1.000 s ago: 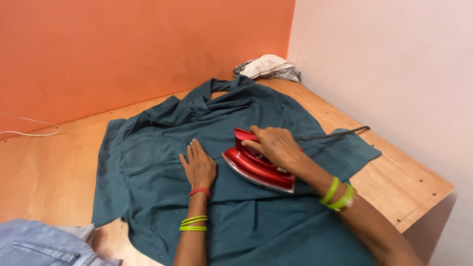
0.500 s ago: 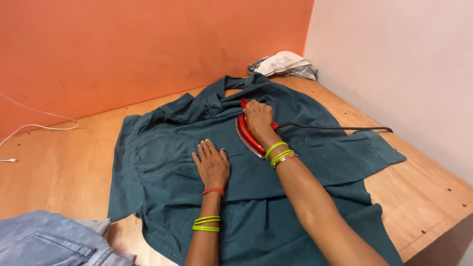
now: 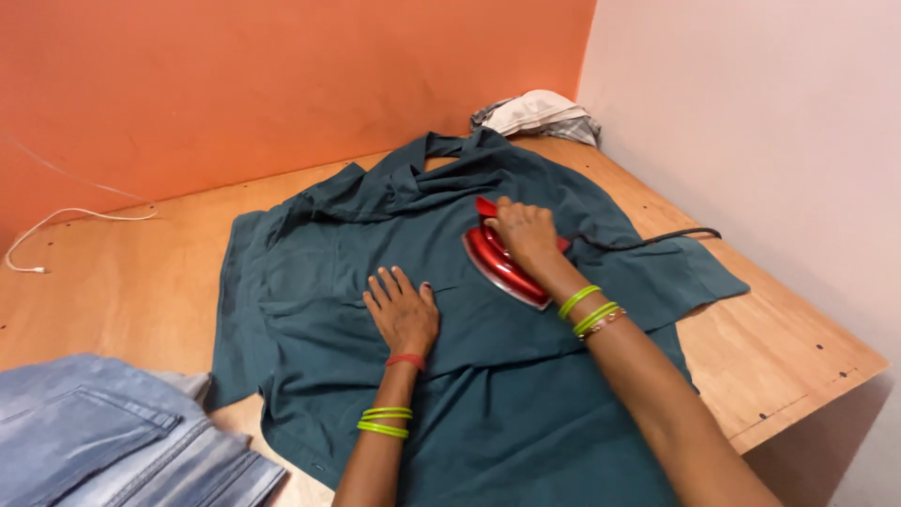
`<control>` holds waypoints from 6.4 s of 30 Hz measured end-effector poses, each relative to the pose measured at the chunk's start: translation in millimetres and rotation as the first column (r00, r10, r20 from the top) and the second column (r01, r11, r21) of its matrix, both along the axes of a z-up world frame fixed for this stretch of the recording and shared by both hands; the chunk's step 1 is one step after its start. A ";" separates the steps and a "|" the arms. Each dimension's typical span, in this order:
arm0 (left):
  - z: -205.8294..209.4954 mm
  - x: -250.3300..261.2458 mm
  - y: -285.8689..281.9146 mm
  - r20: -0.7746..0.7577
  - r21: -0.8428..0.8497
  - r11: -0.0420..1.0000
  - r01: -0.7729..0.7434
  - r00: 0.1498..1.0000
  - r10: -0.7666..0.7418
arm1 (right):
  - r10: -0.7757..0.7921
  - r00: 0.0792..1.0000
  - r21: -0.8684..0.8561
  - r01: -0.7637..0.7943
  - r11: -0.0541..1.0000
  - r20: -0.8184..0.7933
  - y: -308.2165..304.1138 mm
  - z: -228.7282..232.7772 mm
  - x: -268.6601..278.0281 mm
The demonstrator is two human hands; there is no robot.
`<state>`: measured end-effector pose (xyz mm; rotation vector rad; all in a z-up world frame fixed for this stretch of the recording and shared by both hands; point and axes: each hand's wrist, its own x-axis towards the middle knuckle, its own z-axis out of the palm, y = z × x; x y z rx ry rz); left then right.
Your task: The person irons a dark green shirt laid out on a wooden table. They use a red iron to smooth the fabric, repeatedly adjusting the shirt with their left hand while moving the iron across different sections.
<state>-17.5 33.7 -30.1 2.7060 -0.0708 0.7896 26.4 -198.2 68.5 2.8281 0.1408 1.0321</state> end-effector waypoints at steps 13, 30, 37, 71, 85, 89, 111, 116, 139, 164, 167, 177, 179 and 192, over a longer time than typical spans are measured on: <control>28.1 30.3 7.7 -0.298 0.014 0.993 0.118 0.948 -0.108 | -0.031 0.998 0.047 0.033 0.998 -0.046 -47.4 10.1 -10.9; 4.5 171.3 74.9 -0.222 0.153 0.976 0.157 0.967 -0.121 | -0.293 0.956 0.155 0.289 0.945 0.003 -56.6 -33.9 136.2; 0.0 175.4 75.3 -0.160 0.183 0.963 0.195 0.973 -0.167 | -0.165 0.980 0.107 0.176 0.979 -0.109 -62.5 -6.7 125.1; -3.6 181.7 82.5 0.012 0.129 0.968 0.214 0.976 -0.217 | 0.427 0.810 0.154 -0.400 0.904 -0.401 42.5 39.3 64.7; 3.7 178.0 114.0 0.139 0.172 0.979 0.107 0.981 -0.132 | 0.251 0.965 0.257 -0.225 0.940 -0.072 103.8 -0.9 158.4; -30.9 206.5 127.8 0.048 0.045 0.980 0.195 0.979 -0.197 | 0.487 0.832 0.206 -0.445 0.872 -0.265 90.0 28.8 88.4; -35.6 237.6 150.4 -0.171 -0.462 0.880 0.114 0.962 -0.214 | 0.468 0.883 0.216 -0.451 0.866 -0.033 158.7 -3.8 157.3; -31.1 221.5 144.2 -0.032 -0.216 0.962 0.169 0.983 -0.180 | 0.584 0.691 0.140 -0.587 0.797 -0.425 114.2 31.0 63.5; 27.4 208.4 44.6 -0.293 0.451 0.874 -0.180 0.895 0.335 | 0.082 0.957 0.088 -0.059 0.994 -0.278 -89.8 22.2 88.2; 7.7 161.7 -74.2 -0.180 0.076 0.916 0.395 0.909 -0.377 | -0.364 0.926 0.102 0.355 0.929 0.103 -149.2 -43.1 191.6; 7.5 162.7 -73.5 -0.138 0.084 0.919 0.386 0.917 -0.373 | -0.202 0.979 0.088 0.203 0.975 -0.020 -133.7 -13.7 149.8; -4.4 171.0 -72.2 0.026 0.011 0.973 0.230 0.973 -0.231 | 0.322 0.893 0.076 -0.314 0.946 -0.314 -78.1 32.6 47.4; -8.6 170.6 -72.5 0.035 0.014 0.973 0.230 0.972 -0.231 | 0.215 0.908 0.072 -0.203 0.977 -0.361 -70.5 29.1 60.8; -28.6 195.7 -70.1 -0.011 -0.195 0.943 0.269 0.961 -0.277 | 0.046 0.996 0.208 -0.029 0.978 -0.080 -37.8 -4.8 161.4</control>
